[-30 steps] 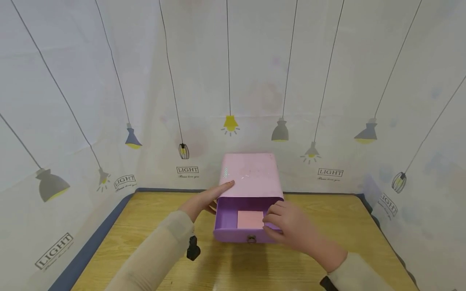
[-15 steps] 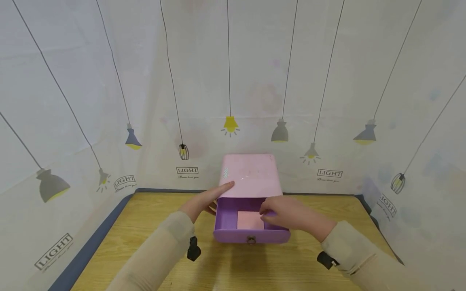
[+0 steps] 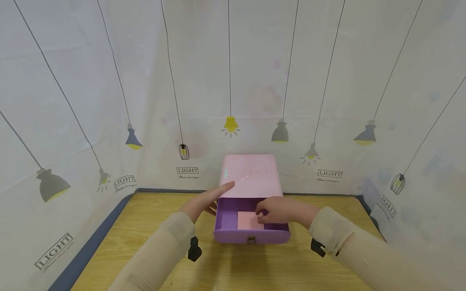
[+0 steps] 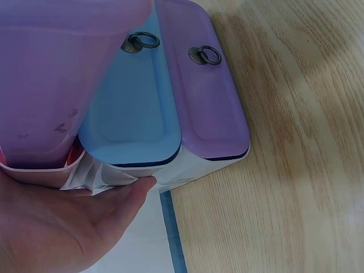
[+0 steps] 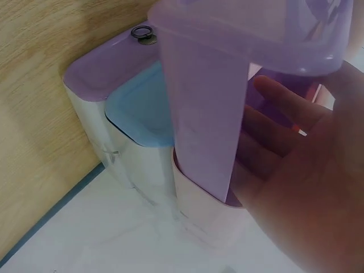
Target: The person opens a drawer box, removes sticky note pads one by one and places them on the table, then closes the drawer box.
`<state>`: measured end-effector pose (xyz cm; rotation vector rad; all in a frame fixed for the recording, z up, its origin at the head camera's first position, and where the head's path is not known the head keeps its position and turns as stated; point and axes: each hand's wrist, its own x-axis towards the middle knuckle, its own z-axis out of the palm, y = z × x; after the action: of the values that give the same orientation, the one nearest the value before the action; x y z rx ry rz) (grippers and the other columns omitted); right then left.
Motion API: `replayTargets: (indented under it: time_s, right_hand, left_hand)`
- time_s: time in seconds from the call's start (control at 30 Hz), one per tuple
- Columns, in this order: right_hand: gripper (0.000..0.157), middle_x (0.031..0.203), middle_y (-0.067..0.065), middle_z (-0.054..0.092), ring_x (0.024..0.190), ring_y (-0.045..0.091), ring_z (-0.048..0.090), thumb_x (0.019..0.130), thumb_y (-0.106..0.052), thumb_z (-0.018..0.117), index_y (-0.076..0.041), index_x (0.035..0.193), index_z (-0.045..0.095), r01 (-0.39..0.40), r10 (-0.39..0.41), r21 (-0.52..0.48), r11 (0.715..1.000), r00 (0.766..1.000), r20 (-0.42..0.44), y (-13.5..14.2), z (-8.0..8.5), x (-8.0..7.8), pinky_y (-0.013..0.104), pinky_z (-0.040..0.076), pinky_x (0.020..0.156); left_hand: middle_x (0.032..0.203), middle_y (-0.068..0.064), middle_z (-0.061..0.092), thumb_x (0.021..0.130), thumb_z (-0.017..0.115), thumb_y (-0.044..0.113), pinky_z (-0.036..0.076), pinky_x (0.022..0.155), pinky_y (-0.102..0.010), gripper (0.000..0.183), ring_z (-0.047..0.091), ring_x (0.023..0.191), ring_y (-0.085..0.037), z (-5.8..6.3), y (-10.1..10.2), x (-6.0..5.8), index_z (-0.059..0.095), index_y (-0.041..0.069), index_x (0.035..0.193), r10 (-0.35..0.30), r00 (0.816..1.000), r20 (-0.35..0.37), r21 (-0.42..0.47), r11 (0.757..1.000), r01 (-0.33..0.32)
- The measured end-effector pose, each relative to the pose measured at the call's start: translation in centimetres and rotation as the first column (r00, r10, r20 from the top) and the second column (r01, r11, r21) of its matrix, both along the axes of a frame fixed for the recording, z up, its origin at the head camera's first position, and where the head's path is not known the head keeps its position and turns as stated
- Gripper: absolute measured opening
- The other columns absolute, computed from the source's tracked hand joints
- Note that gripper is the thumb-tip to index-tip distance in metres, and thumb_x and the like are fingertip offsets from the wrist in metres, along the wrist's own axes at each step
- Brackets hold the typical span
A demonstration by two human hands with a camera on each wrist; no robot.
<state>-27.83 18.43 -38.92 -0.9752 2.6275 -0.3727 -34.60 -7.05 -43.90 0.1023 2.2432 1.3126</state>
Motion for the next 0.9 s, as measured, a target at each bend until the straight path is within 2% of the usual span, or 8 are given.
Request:
replayTargets:
  time_s: [0.23,0.53,0.77,0.9]
  right_hand:
    - [0.023,0.101,-0.002,0.066,0.097,0.018,0.061,0.094,-0.026,0.065,-0.009,0.109,0.069,0.007,-0.004,-0.025,1.000,0.996,0.084,-0.4,0.6,0.0,0.042,0.047,0.089]
    - [0.022,0.098,-0.006,0.064,0.093,0.014,0.060,0.095,-0.026,0.063,-0.009,0.109,0.069,0.022,-0.020,-0.024,0.999,0.994,0.110,-0.5,0.6,0.0,0.040,0.048,0.086]
    - [0.023,0.103,-0.001,0.063,0.096,0.017,0.059,0.094,-0.025,0.063,-0.010,0.110,0.070,0.027,-0.028,0.021,0.999,0.999,0.042,-0.6,0.9,0.8,0.042,0.047,0.087]
    - [0.017,0.100,0.000,0.062,0.092,0.018,0.059,0.092,-0.019,0.064,-0.010,0.105,0.070,0.021,-0.021,-0.007,1.000,1.000,0.003,-0.6,1.1,1.0,0.040,0.048,0.083]
  left_hand:
    - [0.119,-0.023,0.056,0.078,0.042,0.084,0.050,0.081,-0.051,0.106,0.060,0.097,-0.037,0.1,0.0,0.1,0.040,0.002,0.145,-0.005,1.000,-0.001,-0.001,1.000,0.005]
    - [0.117,-0.023,0.055,0.080,0.040,0.083,0.050,0.081,-0.050,0.103,0.059,0.098,-0.037,0.1,0.1,0.0,0.040,0.003,0.146,0.000,1.000,0.002,-0.021,1.000,0.000]
    - [0.127,-0.024,0.052,0.078,0.041,0.085,0.050,0.081,-0.050,0.106,0.058,0.100,-0.039,0.3,0.2,0.2,0.037,0.007,0.149,0.006,1.000,0.000,-0.023,1.000,-0.006]
    - [0.123,-0.024,0.054,0.077,0.041,0.086,0.050,0.080,-0.049,0.107,0.059,0.099,-0.038,0.3,0.1,0.2,0.038,0.005,0.148,0.009,1.000,0.001,-0.028,1.000,-0.009]
